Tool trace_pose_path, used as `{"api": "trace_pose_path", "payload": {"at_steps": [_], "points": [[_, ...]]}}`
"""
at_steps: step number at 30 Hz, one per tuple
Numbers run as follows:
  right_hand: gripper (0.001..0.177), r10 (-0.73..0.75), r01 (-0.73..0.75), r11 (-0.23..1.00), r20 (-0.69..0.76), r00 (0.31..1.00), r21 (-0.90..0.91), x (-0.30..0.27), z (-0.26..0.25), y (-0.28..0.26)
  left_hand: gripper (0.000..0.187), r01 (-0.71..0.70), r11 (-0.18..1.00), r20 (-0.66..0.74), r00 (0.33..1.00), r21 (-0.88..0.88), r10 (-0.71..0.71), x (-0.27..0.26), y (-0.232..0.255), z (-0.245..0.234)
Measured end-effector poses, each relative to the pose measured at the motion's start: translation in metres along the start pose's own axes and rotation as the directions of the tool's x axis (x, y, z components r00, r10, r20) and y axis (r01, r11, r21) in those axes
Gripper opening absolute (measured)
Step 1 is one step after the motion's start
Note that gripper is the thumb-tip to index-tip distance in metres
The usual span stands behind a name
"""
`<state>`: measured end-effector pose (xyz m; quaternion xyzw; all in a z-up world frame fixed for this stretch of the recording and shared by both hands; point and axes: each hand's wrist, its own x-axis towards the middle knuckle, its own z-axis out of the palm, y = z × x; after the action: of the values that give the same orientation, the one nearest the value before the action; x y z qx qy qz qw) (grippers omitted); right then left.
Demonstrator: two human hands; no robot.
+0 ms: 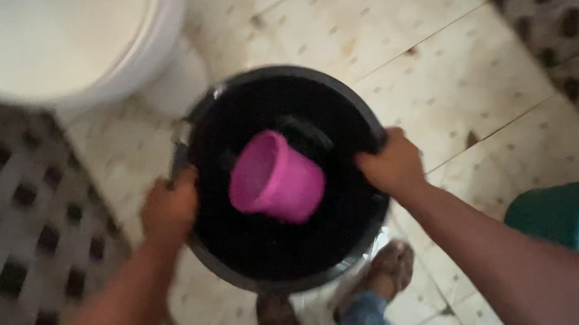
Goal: The person uses a wooden broom to sweep the tiled bathroom floor and then pours water from a pink cup into the toilet cistern multiple times. The person also uses a green brush to scrub the floor near the toilet.
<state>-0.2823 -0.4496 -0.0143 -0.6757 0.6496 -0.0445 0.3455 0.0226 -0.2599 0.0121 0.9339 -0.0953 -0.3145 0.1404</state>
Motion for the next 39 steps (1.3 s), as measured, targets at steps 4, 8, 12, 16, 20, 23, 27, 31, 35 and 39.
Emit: {"api": "trace_pose_path", "payload": {"at_steps": [4, 8, 12, 16, 20, 23, 27, 31, 35, 39], "points": [[0.068, -0.046, 0.053, 0.994, 0.074, 0.996, -0.092, -0.027, 0.084, -0.063, 0.073, 0.11, 0.987, 0.031, 0.994, -0.12, -0.107, 0.02, -0.071, -0.071], [0.069, -0.208, 0.222, 0.972, 0.153, 0.966, -0.079, -0.059, 0.13, -0.114, 0.07, 0.255, 0.943, 0.047, 0.967, -0.214, -0.251, 0.038, -0.147, -0.094], [0.08, -0.304, 0.363, 0.906, 0.26, 0.916, -0.217, -0.099, 0.143, -0.166, 0.069, 0.259, 0.965, -0.034, 0.965, -0.03, -0.26, 0.055, -0.203, -0.104], [0.109, -0.586, 0.693, 0.459, 0.396, 0.707, -0.556, -0.157, 0.171, -0.203, 0.065, 0.288, 0.923, -0.105, 0.941, -0.254, -0.322, 0.041, -0.217, -0.095], [0.111, -0.604, 0.933, 0.088, 0.726, 0.329, -0.35, -0.179, 0.234, -0.202, 0.07, 0.036, 0.973, -0.456, 0.879, -0.228, -0.139, 0.03, -0.213, -0.066], [0.097, -0.394, 0.904, 0.236, 0.816, 0.424, -0.356, -0.17, 0.293, -0.179, 0.091, 0.113, 0.967, -0.488, 0.846, -0.228, -0.214, 0.027, -0.214, -0.051], [0.048, -0.344, 0.929, 0.062, 0.866, 0.363, -0.365, -0.123, 0.371, -0.119, 0.091, 0.179, 0.969, -0.405, 0.884, -0.168, -0.234, 0.02, -0.221, -0.054], [0.028, -0.436, 0.934, 0.131, 0.827, 0.357, -0.334, -0.059, 0.385, -0.112, 0.099, 0.147, 0.971, -0.374, 0.904, -0.187, -0.209, 0.016, -0.22, -0.055], [0.037, 0.051, 0.197, 0.943, 0.701, 0.711, -0.269, -0.043, 0.328, -0.148, 0.09, 0.095, 0.986, -0.495, 0.856, -0.134, -0.15, 0.021, -0.221, -0.046], [0.036, 0.164, -0.173, 0.983, 0.737, 0.656, -0.065, -0.029, 0.326, -0.139, 0.095, 0.152, 0.976, -0.401, 0.893, -0.157, -0.204, 0.017, -0.22, -0.046]]}}
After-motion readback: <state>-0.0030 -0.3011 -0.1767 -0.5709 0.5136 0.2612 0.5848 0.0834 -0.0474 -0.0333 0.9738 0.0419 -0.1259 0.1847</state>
